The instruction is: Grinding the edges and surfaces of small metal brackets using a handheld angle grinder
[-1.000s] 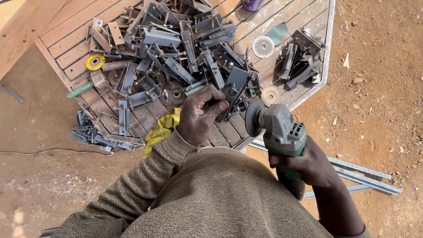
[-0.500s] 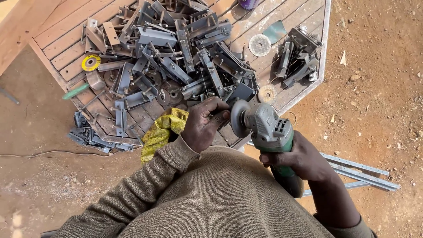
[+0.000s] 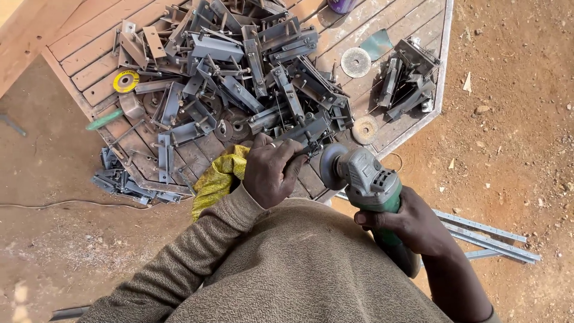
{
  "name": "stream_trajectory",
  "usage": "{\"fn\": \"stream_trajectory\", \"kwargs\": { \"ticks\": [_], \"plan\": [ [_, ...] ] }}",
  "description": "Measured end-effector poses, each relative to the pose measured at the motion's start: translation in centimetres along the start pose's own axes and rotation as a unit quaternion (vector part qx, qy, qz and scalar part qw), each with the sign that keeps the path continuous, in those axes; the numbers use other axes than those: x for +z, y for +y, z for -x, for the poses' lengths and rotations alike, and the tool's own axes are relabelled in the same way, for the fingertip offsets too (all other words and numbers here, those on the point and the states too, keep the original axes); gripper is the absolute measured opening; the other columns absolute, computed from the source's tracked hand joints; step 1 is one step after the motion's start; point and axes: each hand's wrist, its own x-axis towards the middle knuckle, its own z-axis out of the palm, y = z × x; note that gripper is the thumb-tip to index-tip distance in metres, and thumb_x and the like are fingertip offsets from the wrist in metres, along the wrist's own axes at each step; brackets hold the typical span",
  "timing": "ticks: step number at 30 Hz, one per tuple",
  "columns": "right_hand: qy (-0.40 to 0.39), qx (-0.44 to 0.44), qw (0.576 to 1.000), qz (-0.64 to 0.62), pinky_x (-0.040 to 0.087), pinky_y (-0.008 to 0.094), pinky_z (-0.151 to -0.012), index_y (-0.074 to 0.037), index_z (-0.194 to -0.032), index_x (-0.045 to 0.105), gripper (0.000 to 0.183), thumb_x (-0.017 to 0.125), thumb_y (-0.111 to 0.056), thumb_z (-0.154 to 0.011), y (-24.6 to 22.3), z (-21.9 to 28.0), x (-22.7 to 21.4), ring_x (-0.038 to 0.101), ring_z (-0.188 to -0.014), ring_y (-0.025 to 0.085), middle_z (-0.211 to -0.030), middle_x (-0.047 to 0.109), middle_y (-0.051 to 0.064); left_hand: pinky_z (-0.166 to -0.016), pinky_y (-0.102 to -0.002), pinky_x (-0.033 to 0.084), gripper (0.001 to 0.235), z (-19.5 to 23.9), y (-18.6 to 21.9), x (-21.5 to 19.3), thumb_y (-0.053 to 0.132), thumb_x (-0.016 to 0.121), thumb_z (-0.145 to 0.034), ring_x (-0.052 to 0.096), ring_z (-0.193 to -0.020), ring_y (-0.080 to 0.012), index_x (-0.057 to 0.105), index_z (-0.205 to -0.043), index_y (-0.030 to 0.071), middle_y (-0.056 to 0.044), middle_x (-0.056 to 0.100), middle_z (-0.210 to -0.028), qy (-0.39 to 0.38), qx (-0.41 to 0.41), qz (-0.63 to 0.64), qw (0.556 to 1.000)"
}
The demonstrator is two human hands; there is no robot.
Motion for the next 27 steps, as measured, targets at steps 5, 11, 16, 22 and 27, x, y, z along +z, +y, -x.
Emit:
{"fn": "stream_trajectory", "kwargs": {
  "ticks": [5, 11, 16, 22, 27],
  "plan": [
    [-0.008, -0.037, 0.999, 0.019, 0.064, 0.044, -0.060, 0.002, -0.090, 0.078, 0.036, 0.093, -0.012, -0.061, -1.0, -0.2, 0.3, 0.077, -0.061, 0.028, -0.068, 0.076, 0.019, -0.074, -0.034, 0.047, 0.011, -0.4, -0.2, -0.8, 0.020, 0.068, -0.096, 0.062, -0.058, -0.0226, 0.066, -0.089, 0.011, -0.005, 0.061, -0.062, 0.011, 0.118, -0.077, 0.990],
    [-0.033, -0.059, 0.997, 0.036, 0.063, 0.044, -0.060, 0.001, -0.088, 0.079, 0.038, 0.095, -0.016, -0.059, 2.3, -0.9, -0.5, 0.076, -0.060, 0.027, -0.068, 0.076, 0.018, -0.074, -0.036, 0.045, 0.014, -0.4, 0.4, -0.8, 0.017, 0.062, -0.099, 0.059, -0.062, -0.0217, 0.067, -0.087, 0.010, -0.004, 0.056, -0.065, 0.028, 0.172, -0.097, 0.980],
    [-0.034, -0.051, 0.997, 0.054, 0.062, 0.043, -0.060, 0.000, -0.088, 0.079, 0.039, 0.096, -0.016, -0.057, 3.2, -1.0, -0.8, 0.074, -0.061, 0.026, -0.068, 0.076, 0.017, -0.074, -0.035, 0.044, 0.017, -0.2, 0.5, -0.7, 0.019, 0.059, -0.102, 0.059, -0.062, -0.0205, 0.066, -0.089, 0.011, -0.003, 0.055, -0.066, 0.044, 0.162, -0.079, 0.983],
    [-0.024, -0.022, 0.999, 0.037, 0.061, 0.040, -0.057, -0.001, -0.089, 0.079, 0.037, 0.094, -0.016, -0.058, 2.2, -0.2, -0.1, 0.073, -0.059, 0.024, -0.068, 0.077, 0.015, -0.074, -0.037, 0.044, 0.015, -0.6, 0.4, -1.2, 0.017, 0.061, -0.101, 0.060, -0.061, -0.0243, 0.065, -0.090, 0.007, -0.005, 0.060, -0.067, 0.051, 0.134, -0.021, 0.989],
    [-0.022, -0.047, 0.998, 0.042, 0.061, 0.038, -0.052, -0.001, -0.086, 0.078, 0.036, 0.095, -0.014, -0.057, 1.2, 0.0, 0.0, 0.073, -0.054, 0.023, -0.063, 0.075, 0.016, -0.074, -0.037, 0.044, 0.013, -0.6, -0.1, -0.7, 0.016, 0.064, -0.100, 0.062, -0.062, -0.0244, 0.066, -0.090, 0.007, -0.006, 0.062, -0.068, 0.040, 0.151, -0.048, 0.987]
  ]
}}
